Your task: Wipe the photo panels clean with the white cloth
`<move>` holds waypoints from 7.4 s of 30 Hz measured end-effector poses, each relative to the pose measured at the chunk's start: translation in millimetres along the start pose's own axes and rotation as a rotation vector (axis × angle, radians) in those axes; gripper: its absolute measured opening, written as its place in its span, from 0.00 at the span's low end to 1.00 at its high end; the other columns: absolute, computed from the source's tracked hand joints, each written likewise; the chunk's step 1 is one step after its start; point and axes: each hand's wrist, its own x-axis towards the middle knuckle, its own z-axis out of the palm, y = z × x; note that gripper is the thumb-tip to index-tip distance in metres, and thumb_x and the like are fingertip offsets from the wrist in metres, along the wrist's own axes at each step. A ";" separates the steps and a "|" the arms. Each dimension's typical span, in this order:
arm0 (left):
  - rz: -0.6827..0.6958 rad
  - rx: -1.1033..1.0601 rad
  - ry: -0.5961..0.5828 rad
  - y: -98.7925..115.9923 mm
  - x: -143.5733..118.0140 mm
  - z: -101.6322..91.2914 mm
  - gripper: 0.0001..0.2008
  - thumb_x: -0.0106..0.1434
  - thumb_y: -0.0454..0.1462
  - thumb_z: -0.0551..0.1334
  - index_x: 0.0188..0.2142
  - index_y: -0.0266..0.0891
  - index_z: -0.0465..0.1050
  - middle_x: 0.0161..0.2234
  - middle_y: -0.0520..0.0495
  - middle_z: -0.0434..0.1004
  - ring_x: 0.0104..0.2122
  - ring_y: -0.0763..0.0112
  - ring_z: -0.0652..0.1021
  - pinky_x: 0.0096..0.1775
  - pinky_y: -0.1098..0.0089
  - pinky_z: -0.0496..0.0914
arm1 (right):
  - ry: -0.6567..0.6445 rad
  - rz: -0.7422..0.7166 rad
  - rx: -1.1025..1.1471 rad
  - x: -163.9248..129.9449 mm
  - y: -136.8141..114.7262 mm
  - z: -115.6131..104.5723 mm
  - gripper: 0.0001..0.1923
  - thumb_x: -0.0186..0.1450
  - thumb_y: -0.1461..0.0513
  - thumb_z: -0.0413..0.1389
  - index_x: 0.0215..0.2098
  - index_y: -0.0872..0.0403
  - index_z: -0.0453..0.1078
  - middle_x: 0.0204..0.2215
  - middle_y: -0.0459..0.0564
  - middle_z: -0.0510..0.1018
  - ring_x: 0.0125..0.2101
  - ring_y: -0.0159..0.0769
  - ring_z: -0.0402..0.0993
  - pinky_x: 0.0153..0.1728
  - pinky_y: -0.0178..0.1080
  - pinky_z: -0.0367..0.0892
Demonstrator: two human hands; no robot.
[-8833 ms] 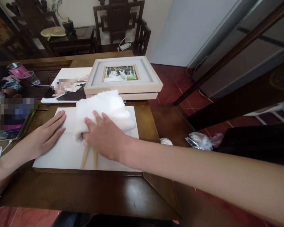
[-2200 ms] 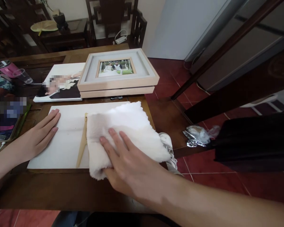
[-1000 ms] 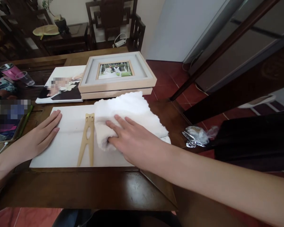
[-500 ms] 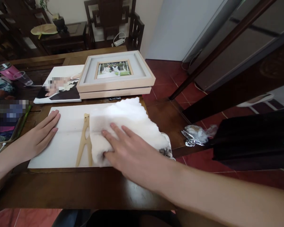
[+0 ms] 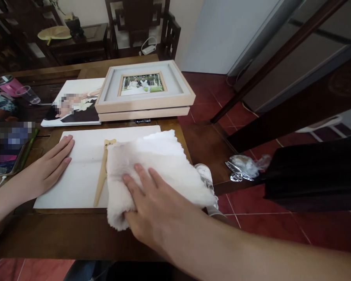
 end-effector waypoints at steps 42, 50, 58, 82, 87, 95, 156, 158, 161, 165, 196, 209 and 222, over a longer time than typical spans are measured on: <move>0.033 0.022 0.018 -2.2 0.1 1.7 0.31 0.72 0.47 0.41 0.69 0.34 0.43 0.71 0.44 0.39 0.69 0.55 0.48 0.67 0.54 0.47 | 0.046 0.034 0.087 -8.2 -24.6 -9.2 0.05 0.59 0.63 0.61 0.25 0.51 0.76 0.48 0.61 0.79 0.49 0.56 0.76 0.44 0.50 0.76; 0.026 0.031 0.010 -1.3 -1.7 -0.1 0.31 0.72 0.47 0.41 0.68 0.34 0.45 0.71 0.43 0.40 0.69 0.57 0.49 0.67 0.55 0.48 | -0.062 0.057 -0.067 5.9 53.7 4.4 0.15 0.52 0.74 0.60 0.37 0.59 0.78 0.60 0.65 0.67 0.60 0.61 0.61 0.55 0.55 0.67; 0.025 0.020 0.009 -1.0 -0.7 0.2 0.31 0.72 0.47 0.40 0.69 0.35 0.44 0.71 0.44 0.39 0.69 0.56 0.49 0.67 0.54 0.48 | -0.085 0.119 -0.135 1.2 26.7 1.9 0.12 0.55 0.70 0.60 0.38 0.61 0.78 0.57 0.73 0.68 0.57 0.67 0.65 0.48 0.58 0.72; -0.002 0.007 -0.006 1.7 -1.1 -1.3 0.32 0.71 0.48 0.40 0.69 0.34 0.43 0.71 0.44 0.38 0.69 0.57 0.48 0.67 0.54 0.47 | -0.136 0.134 -0.056 -4.9 25.0 -4.7 0.17 0.49 0.70 0.61 0.39 0.58 0.76 0.57 0.68 0.70 0.57 0.62 0.66 0.49 0.55 0.73; 0.014 0.007 0.019 -1.9 -0.1 2.9 0.31 0.71 0.48 0.40 0.69 0.39 0.42 0.71 0.47 0.38 0.69 0.54 0.49 0.67 0.53 0.48 | -0.121 0.105 0.059 -12.2 -7.3 -20.9 0.16 0.49 0.70 0.59 0.35 0.50 0.76 0.51 0.55 0.78 0.52 0.50 0.73 0.45 0.45 0.75; 0.026 0.018 0.007 -0.1 -1.5 0.3 0.31 0.72 0.48 0.40 0.69 0.38 0.42 0.71 0.45 0.38 0.69 0.55 0.49 0.67 0.53 0.48 | -0.075 0.136 -0.090 4.1 44.6 -3.5 0.17 0.51 0.74 0.56 0.37 0.58 0.77 0.59 0.65 0.69 0.59 0.59 0.65 0.49 0.53 0.73; 0.050 0.037 0.018 -1.1 -1.6 0.8 0.31 0.72 0.45 0.40 0.68 0.29 0.45 0.71 0.39 0.41 0.69 0.54 0.49 0.67 0.54 0.49 | -0.151 0.123 -0.001 22.6 2.3 6.9 0.16 0.54 0.64 0.64 0.42 0.60 0.77 0.62 0.72 0.61 0.61 0.71 0.55 0.56 0.63 0.61; 0.051 0.034 0.016 -1.5 -1.0 1.5 0.31 0.72 0.46 0.40 0.68 0.30 0.44 0.71 0.40 0.40 0.69 0.55 0.49 0.67 0.54 0.49 | -0.072 0.085 0.068 15.5 -11.1 8.2 0.08 0.57 0.63 0.62 0.35 0.57 0.78 0.61 0.70 0.65 0.60 0.70 0.58 0.55 0.64 0.62; 0.048 0.032 0.026 -1.6 -0.1 2.7 0.31 0.72 0.46 0.41 0.69 0.32 0.44 0.71 0.42 0.39 0.69 0.54 0.49 0.67 0.54 0.48 | -0.037 0.017 0.159 5.6 -23.6 5.6 0.05 0.62 0.62 0.59 0.31 0.54 0.78 0.58 0.64 0.70 0.58 0.66 0.63 0.53 0.63 0.65; 0.039 0.030 0.032 -1.0 0.6 3.6 0.31 0.72 0.46 0.42 0.69 0.34 0.44 0.71 0.44 0.40 0.68 0.52 0.50 0.67 0.53 0.49 | -0.079 -0.031 0.232 2.1 -14.3 1.7 0.07 0.62 0.65 0.57 0.37 0.53 0.78 0.60 0.62 0.68 0.60 0.61 0.61 0.56 0.59 0.64; 0.035 0.005 0.014 -2.2 -0.4 2.0 0.31 0.71 0.47 0.41 0.69 0.39 0.42 0.71 0.46 0.38 0.69 0.53 0.48 0.67 0.51 0.49 | -0.259 0.082 0.168 27.1 17.8 0.6 0.18 0.57 0.69 0.61 0.47 0.56 0.76 0.66 0.61 0.57 0.65 0.62 0.46 0.62 0.58 0.54; 0.023 0.019 0.037 -4.4 1.6 5.9 0.31 0.71 0.47 0.41 0.69 0.37 0.43 0.71 0.45 0.40 0.68 0.52 0.51 0.67 0.52 0.48 | -0.180 0.096 0.114 26.1 6.8 9.8 0.13 0.57 0.68 0.62 0.42 0.60 0.78 0.65 0.72 0.55 0.63 0.72 0.44 0.59 0.67 0.53; 0.030 0.002 0.027 -1.7 0.3 2.7 0.32 0.71 0.48 0.42 0.69 0.37 0.43 0.71 0.46 0.40 0.68 0.51 0.50 0.67 0.51 0.49 | -0.149 0.086 0.094 23.2 11.0 11.2 0.13 0.59 0.67 0.61 0.43 0.56 0.77 0.65 0.66 0.58 0.64 0.67 0.49 0.60 0.63 0.54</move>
